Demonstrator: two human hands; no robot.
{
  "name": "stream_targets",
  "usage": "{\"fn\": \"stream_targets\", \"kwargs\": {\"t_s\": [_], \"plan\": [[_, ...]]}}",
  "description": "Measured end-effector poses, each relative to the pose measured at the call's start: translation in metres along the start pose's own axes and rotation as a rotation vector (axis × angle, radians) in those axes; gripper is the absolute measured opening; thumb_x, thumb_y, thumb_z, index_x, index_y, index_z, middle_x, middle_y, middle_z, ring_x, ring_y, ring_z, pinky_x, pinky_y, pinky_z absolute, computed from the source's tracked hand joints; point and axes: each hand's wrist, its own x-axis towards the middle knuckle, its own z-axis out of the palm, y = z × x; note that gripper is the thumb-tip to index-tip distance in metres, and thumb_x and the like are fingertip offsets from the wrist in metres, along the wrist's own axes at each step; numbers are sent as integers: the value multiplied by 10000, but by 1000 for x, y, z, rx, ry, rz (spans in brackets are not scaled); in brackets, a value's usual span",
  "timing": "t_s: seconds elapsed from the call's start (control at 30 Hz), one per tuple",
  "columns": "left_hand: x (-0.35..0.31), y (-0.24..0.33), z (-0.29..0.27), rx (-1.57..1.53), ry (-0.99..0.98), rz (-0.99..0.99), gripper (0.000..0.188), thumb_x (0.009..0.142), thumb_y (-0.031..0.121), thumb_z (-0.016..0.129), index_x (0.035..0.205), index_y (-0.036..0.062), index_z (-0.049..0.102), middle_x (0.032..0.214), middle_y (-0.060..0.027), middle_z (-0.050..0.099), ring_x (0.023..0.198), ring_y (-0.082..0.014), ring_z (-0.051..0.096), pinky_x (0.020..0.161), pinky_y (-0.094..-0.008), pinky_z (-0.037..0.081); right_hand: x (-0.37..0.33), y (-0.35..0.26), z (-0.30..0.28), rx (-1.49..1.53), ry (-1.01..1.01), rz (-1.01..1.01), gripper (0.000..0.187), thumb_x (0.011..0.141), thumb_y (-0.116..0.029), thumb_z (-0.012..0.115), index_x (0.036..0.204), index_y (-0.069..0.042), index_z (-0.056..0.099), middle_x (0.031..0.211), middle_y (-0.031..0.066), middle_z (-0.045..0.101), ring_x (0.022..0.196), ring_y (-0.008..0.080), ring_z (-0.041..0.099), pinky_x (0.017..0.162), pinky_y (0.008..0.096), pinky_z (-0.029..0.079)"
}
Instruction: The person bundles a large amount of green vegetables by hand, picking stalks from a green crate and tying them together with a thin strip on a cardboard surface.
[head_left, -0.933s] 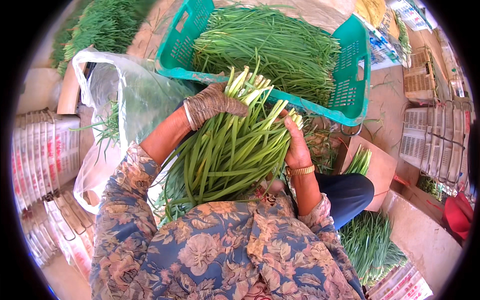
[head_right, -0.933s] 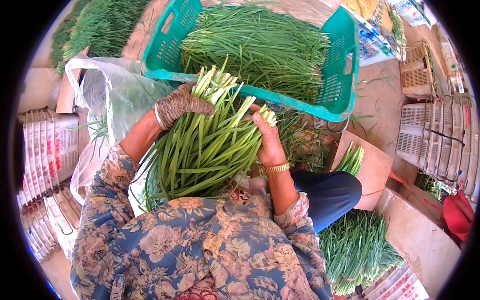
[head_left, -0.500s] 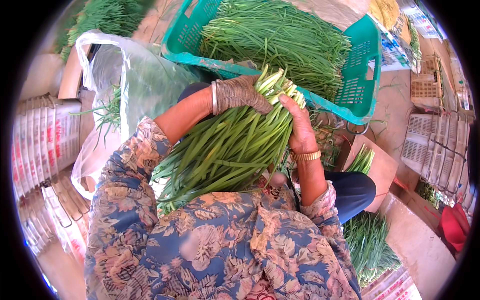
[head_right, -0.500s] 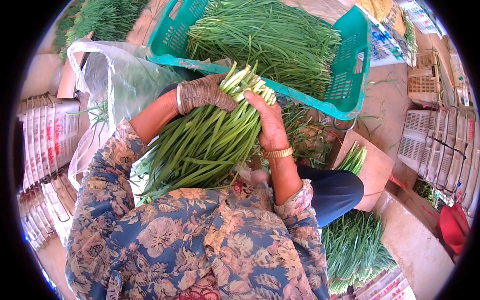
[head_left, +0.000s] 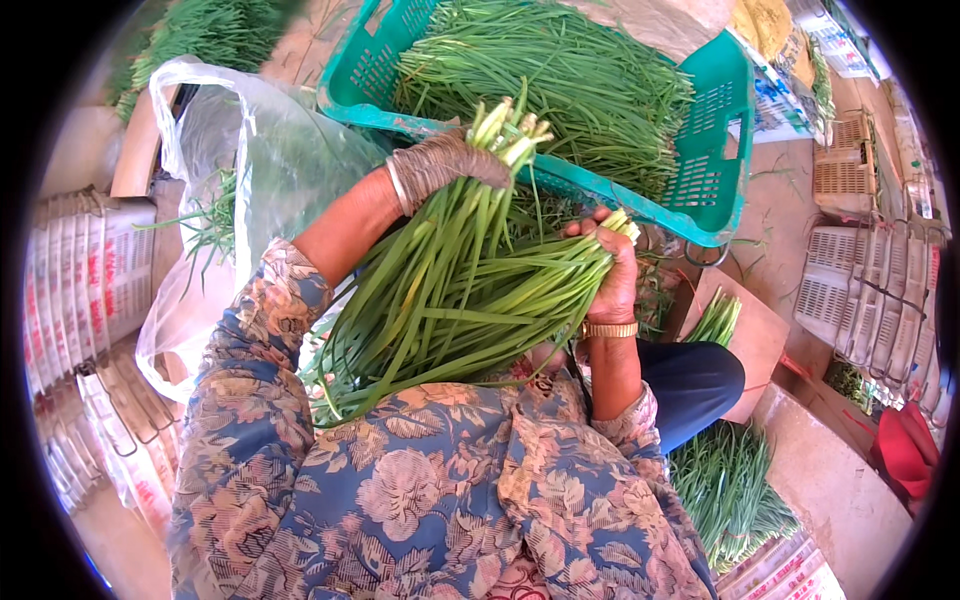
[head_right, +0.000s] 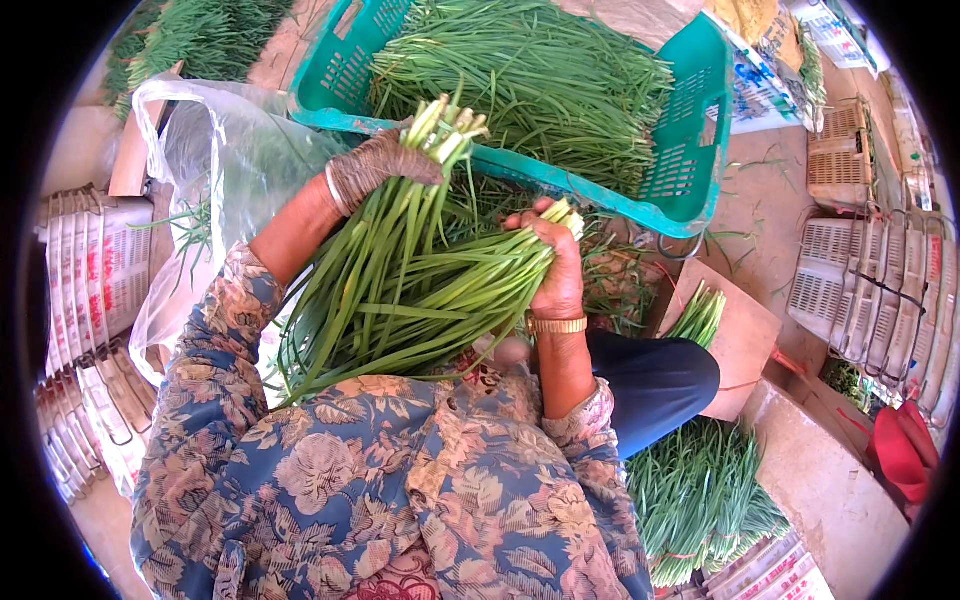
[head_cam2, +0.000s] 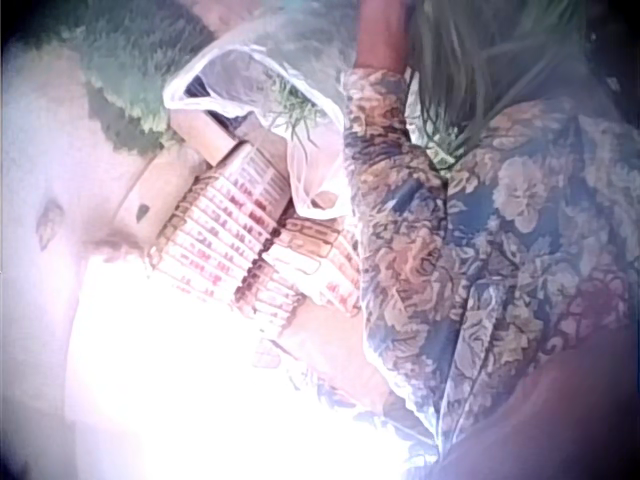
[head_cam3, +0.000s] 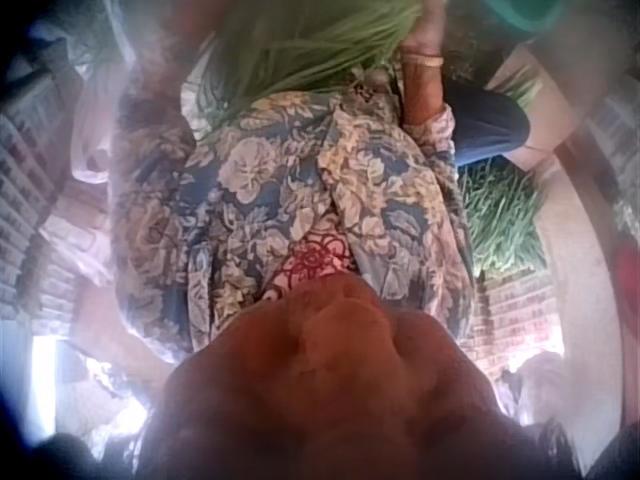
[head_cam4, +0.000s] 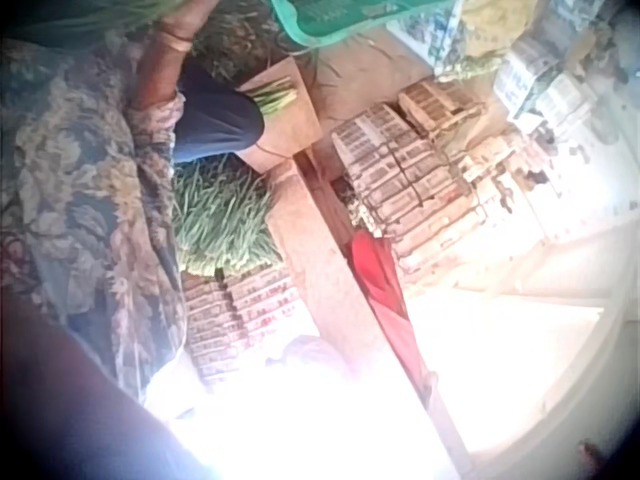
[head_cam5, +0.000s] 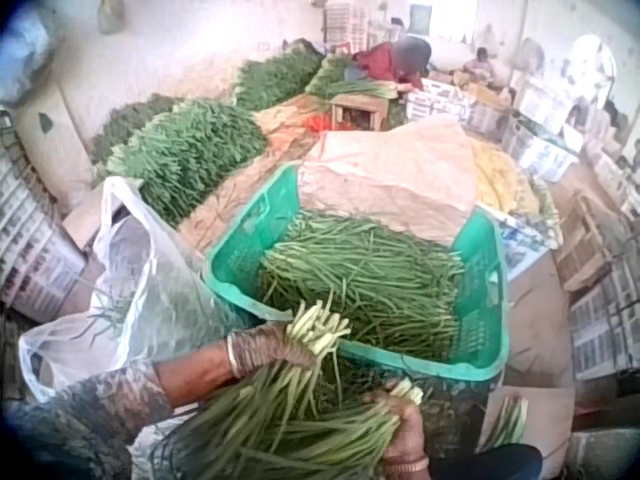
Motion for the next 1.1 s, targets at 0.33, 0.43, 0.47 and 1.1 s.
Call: {"fn": "stream_targets", "kwargs": {"t_s": [0.33, 0.43, 0.47, 1.1], "plan": [[13, 23, -74, 32, 135, 212, 309, 710, 234, 649, 926, 17, 610, 853, -66, 626, 727, -154, 597, 696, -260, 485, -43, -101, -13, -50, -225, -358, 304, 653, -92, 557, 941, -77, 460, 707, 9, 428, 703, 140, 450, 760, 318, 375], [4, 47, -82, -292, 68, 35, 258, 703, 190, 667, 897, 32, 606, 837, -61, 628, 752, -166, 599, 708, -285, 496, -70, -137, -37, -6, -216, -476, 332, 640, -93, 558, 957, -89, 459, 701, -13, 418, 682, 109, 447, 720, 282, 375], [5, 46, -103, -212, 115, 58, 259, 691, 182, 677, 893, 35, 606, 833, -63, 628, 728, -167, 598, 698, -289, 499, -80, -145, -43, 9, -182, -500, 354, 630, -92, 562, 967, -86, 452, 699, -18, 417, 665, 90, 443, 692, 256, 370], [83, 23, -106, 672, 509, -29, 574, 553, 232, 736, 1002, -49, 517, 841, -92, 580, 725, -171, 528, 681, -298, 444, -96, -165, -40, 35, -96, -482, 388, 652, -38, 592, 1008, -54, 437, 707, -12, 433, 686, 110, 458, 672, 251, 378]]}}
